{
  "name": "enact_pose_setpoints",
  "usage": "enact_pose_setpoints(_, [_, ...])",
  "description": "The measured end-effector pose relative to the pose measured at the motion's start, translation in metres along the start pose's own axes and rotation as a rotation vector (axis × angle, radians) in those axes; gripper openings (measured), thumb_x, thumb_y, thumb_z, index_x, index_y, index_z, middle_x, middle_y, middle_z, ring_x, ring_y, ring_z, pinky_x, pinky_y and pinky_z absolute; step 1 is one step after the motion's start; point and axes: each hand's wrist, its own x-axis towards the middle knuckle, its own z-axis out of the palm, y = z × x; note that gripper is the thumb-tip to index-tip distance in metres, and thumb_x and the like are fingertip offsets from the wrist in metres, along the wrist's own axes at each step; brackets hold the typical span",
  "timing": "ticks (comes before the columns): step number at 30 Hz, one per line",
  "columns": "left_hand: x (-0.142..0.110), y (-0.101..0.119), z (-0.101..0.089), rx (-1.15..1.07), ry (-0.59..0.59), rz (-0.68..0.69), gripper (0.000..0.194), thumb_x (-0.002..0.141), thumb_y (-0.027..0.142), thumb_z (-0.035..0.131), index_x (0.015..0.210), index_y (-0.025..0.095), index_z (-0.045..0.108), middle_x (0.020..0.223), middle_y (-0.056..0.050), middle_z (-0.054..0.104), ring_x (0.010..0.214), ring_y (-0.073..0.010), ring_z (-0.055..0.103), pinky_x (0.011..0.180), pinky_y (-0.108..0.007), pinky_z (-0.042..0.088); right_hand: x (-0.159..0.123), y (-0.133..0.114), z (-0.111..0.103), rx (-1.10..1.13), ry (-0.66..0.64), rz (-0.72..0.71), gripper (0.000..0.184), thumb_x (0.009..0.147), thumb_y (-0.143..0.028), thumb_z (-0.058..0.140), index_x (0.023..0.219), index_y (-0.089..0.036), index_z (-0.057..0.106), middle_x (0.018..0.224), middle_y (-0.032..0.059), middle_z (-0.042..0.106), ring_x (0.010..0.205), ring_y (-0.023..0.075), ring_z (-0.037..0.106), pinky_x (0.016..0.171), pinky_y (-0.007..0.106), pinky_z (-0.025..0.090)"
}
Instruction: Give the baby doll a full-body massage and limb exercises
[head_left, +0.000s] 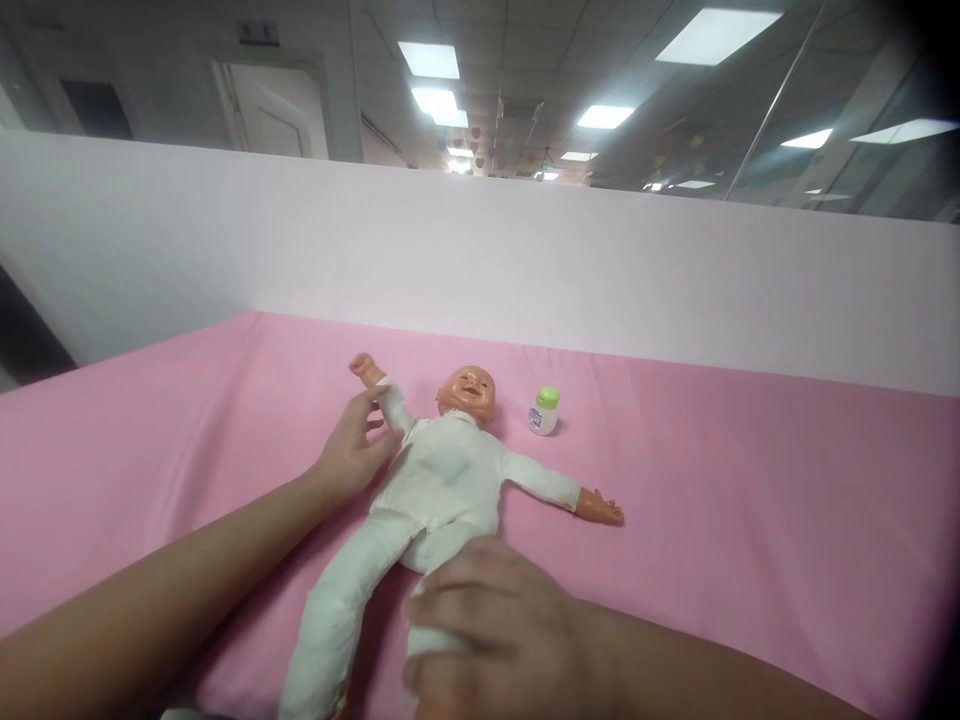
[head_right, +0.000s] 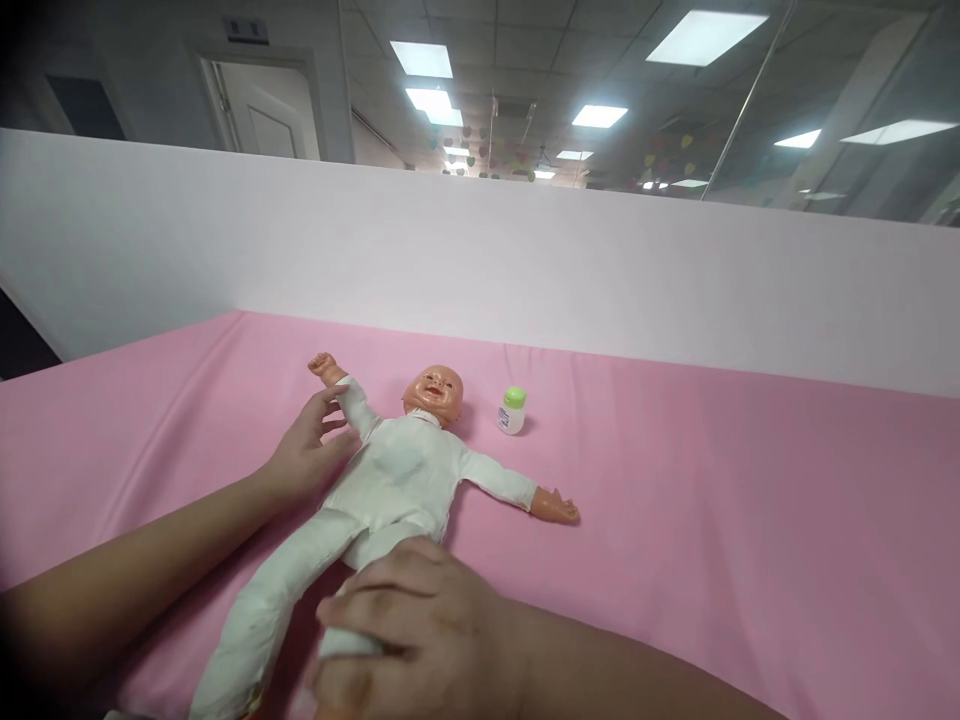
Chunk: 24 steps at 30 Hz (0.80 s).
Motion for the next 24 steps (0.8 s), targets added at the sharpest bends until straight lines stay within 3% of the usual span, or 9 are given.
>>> enact_pose_setpoints(3, [-0.007,0.015,-0.002,0.14,-0.121,0.325,0.061,0.091,0.04,0.065,0.148,0.026,0.046,0.151,-0.014,0.043,0.139,-0.033,0.045,0.115,-0.054,0.042,-0.008,0.014,-0.013,-0.045,0.227,0.143,0.043,0.095,-0.035,0.061,0.134,-0.018,0.058,0.137,0.016,0.061,0.124,0.0288,0.06,0.103,0.048,0.052])
enact_pose_setpoints(5, [-0.011,0.024,-0.003,0.205,-0.238,0.455,0.058,0.092,0.039,0.064,0.147,0.026,0.05,0.156,-0.014,0.038,0.144,-0.0345,0.039,0.118,-0.054,0.038,-0.014,0.028,-0.02,-0.122,0.288,0.292,0.051,0.092,-0.03,0.065,0.141,-0.022,0.053,0.143,0.0164,0.056,0.127,0.0307,0.058,0.104,0.051,0.052])
enact_pose_setpoints(9, [-0.012,0.035,-0.002,0.279,-0.387,0.558,0.052,0.093,0.044,0.063,0.143,0.031,0.058,0.161,-0.01,0.035,0.147,-0.0357,0.036,0.121,-0.053,0.034,-0.021,0.057,-0.019,-0.138,0.203,0.597,0.051,0.092,-0.027,0.067,0.141,-0.028,0.055,0.141,0.0112,0.059,0.129,0.0296,0.056,0.106,0.051,0.051])
enact_pose_setpoints(11, [-0.012,0.036,0.0,0.317,-0.419,0.57,0.05,0.093,0.047,0.063,0.14,0.03,0.062,0.159,-0.01,0.04,0.145,-0.0363,0.038,0.121,-0.054,0.033,-0.022,0.065,-0.014,-0.086,0.141,0.674,0.048,0.093,-0.028,0.067,0.14,-0.029,0.056,0.138,0.0088,0.062,0.127,0.0276,0.058,0.106,0.049,0.051])
enact_pose_setpoints(15, [-0.013,0.035,0.001,0.338,-0.429,0.514,0.054,0.094,0.05,0.061,0.144,0.029,0.059,0.159,-0.012,0.039,0.145,-0.037,0.037,0.119,-0.054,0.035,-0.018,0.063,-0.008,-0.108,0.135,0.627,0.051,0.092,-0.027,0.068,0.141,-0.026,0.055,0.144,0.0117,0.057,0.131,0.0278,0.055,0.109,0.049,0.049])
enact_pose_setpoints(18, [-0.013,0.026,0.001,0.286,-0.33,0.402,0.055,0.095,0.052,0.059,0.144,0.027,0.058,0.159,-0.013,0.034,0.145,-0.037,0.037,0.118,-0.053,0.037,-0.013,0.05,-0.01,-0.178,0.194,0.486,0.049,0.088,-0.023,0.072,0.135,-0.025,0.06,0.143,0.0144,0.054,0.129,0.0294,0.056,0.106,0.049,0.051])
enact_pose_setpoints(21, [-0.007,0.011,0.001,0.192,-0.184,0.207,0.057,0.097,0.053,0.055,0.147,0.025,0.053,0.153,-0.014,0.038,0.143,-0.0355,0.039,0.115,-0.053,0.04,-0.006,0.028,-0.015,-0.162,0.229,0.279,0.044,0.084,-0.027,0.075,0.127,-0.026,0.066,0.138,0.0129,0.056,0.12,0.0289,0.059,0.1,0.048,0.054])
enact_pose_setpoints(24, [0.004,-0.006,0.001,0.033,-0.025,-0.091,0.062,0.097,0.057,0.054,0.149,0.025,0.045,0.141,-0.013,0.049,0.128,-0.0323,0.053,0.104,-0.051,0.049,0.0,0.005,-0.012,-0.077,0.155,0.137,0.034,0.087,-0.037,0.073,0.119,-0.025,0.069,0.125,0.0088,0.064,0.108,0.0242,0.064,0.093,0.041,0.057])
